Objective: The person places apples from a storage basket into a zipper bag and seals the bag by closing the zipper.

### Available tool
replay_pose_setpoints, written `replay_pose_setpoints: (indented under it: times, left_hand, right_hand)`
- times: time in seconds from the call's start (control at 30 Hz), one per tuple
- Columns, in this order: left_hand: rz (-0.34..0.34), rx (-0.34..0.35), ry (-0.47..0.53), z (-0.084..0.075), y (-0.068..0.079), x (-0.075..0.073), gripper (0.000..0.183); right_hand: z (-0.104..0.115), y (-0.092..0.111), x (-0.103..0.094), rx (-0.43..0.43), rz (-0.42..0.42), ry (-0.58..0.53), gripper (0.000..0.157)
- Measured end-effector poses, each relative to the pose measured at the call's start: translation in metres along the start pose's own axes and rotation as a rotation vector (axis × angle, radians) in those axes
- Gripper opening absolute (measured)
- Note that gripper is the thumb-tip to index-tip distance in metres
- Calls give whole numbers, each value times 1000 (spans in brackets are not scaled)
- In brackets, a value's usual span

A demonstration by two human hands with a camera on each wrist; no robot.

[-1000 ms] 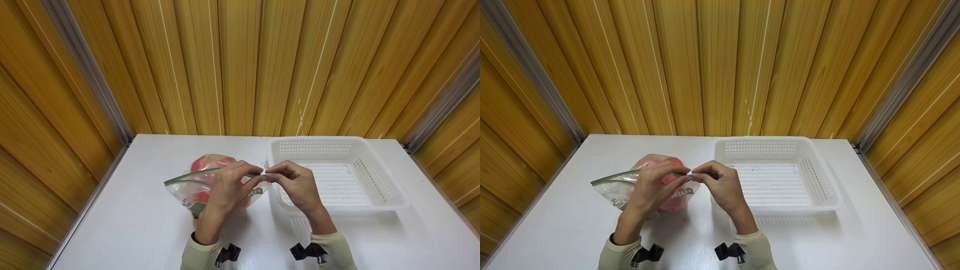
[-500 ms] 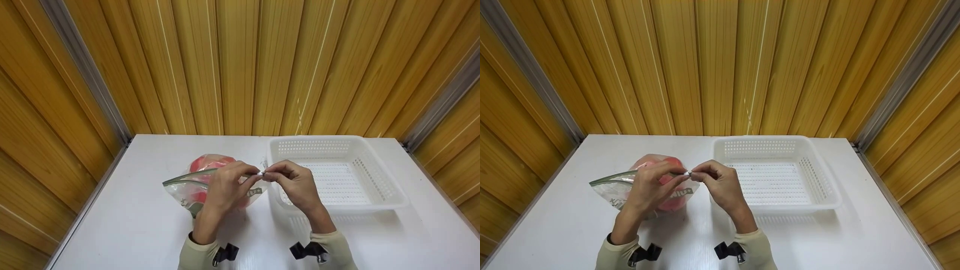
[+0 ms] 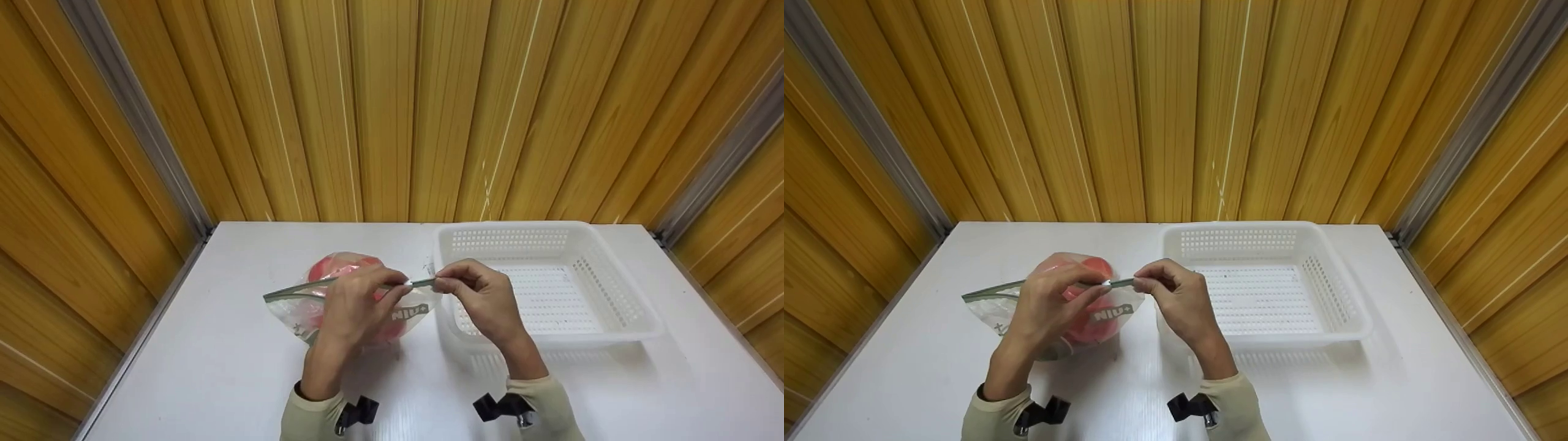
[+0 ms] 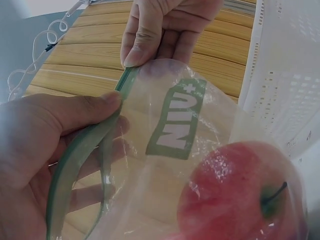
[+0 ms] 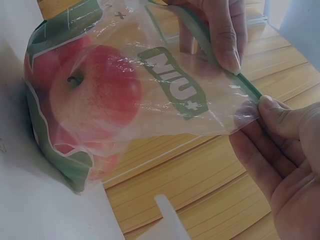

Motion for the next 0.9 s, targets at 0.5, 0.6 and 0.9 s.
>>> replay_pose_setpoints:
  times: [0.5, 0.6, 0.9]
  left_hand:
    - [-49, 2, -68, 13, 4, -18, 18]
    - [-58, 3, -72, 14, 5, -19, 17]
    - [-61, 10, -60, 13, 5, -19, 17]
  right_hand:
    - [-5, -1, -5, 15, -35, -7, 9]
    - [-6, 0, -4, 19, -24, -13, 10]
    - [-5, 1, -3, 15, 28, 4, 11]
Point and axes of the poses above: each hand's wrist, its own y-axis away from the middle knuckle, its own x-axis out of the palm, z = x × y, the point moved 2 cm from there along -y, towards the middle knuckle, and after that the axes turned 8 degrees about -z, right-handed, at the moved point
